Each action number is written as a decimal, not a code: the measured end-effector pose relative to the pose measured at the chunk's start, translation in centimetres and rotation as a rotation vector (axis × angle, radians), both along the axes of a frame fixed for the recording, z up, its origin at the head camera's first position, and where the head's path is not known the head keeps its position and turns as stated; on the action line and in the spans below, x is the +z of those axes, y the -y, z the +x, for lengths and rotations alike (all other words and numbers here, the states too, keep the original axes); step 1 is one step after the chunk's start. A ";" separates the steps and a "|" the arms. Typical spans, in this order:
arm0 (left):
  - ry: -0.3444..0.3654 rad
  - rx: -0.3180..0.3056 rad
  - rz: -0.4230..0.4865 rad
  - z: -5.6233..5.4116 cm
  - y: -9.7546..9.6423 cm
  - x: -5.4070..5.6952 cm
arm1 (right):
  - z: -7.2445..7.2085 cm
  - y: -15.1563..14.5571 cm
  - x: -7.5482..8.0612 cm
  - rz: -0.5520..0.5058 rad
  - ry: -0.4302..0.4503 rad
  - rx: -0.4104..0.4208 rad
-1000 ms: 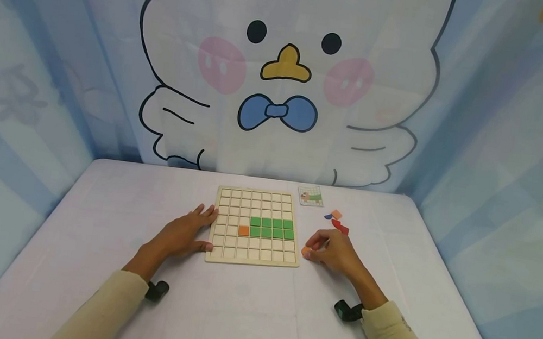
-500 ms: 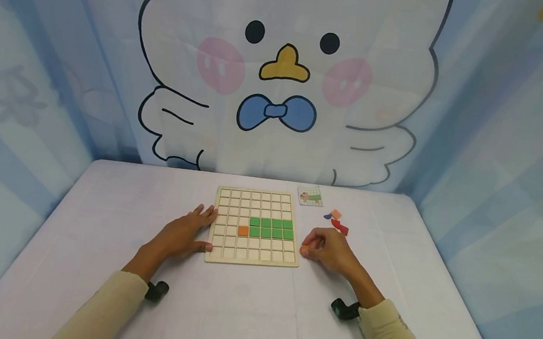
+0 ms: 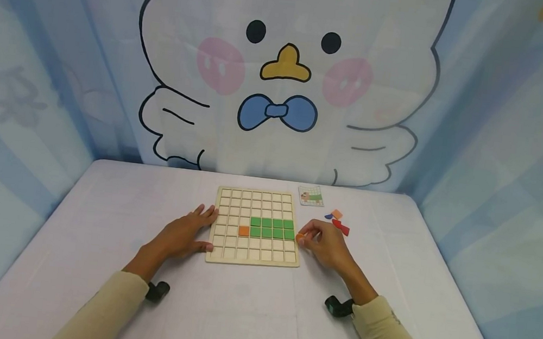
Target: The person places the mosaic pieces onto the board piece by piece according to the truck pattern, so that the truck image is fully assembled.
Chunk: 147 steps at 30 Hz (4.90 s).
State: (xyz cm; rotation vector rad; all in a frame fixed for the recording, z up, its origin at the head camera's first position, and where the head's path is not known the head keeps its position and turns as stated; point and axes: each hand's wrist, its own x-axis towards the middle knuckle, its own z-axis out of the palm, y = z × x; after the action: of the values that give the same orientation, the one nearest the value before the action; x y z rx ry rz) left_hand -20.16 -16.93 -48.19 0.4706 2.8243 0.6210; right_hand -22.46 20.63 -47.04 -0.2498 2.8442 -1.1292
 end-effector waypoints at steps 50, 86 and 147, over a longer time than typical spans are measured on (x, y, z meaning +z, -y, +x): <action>0.004 -0.003 -0.010 -0.1 -0.1 0.3 | -4.3 8.0 0.2 -0.044 -0.085 0.126; -0.001 -0.008 -0.002 -0.2 0.0 0.1 | -6.0 0.1 -0.1 0.024 0.036 -0.204; 0.006 -0.003 -0.003 -0.2 0.1 0.1 | -6.6 0.2 1.2 -0.010 -0.131 -0.144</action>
State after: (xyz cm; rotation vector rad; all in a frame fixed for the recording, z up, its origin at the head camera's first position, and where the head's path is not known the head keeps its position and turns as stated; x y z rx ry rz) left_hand -20.38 -17.03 -48.08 0.4709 2.8177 0.6168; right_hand -29.02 20.43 -45.80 -0.1255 3.0150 -1.1955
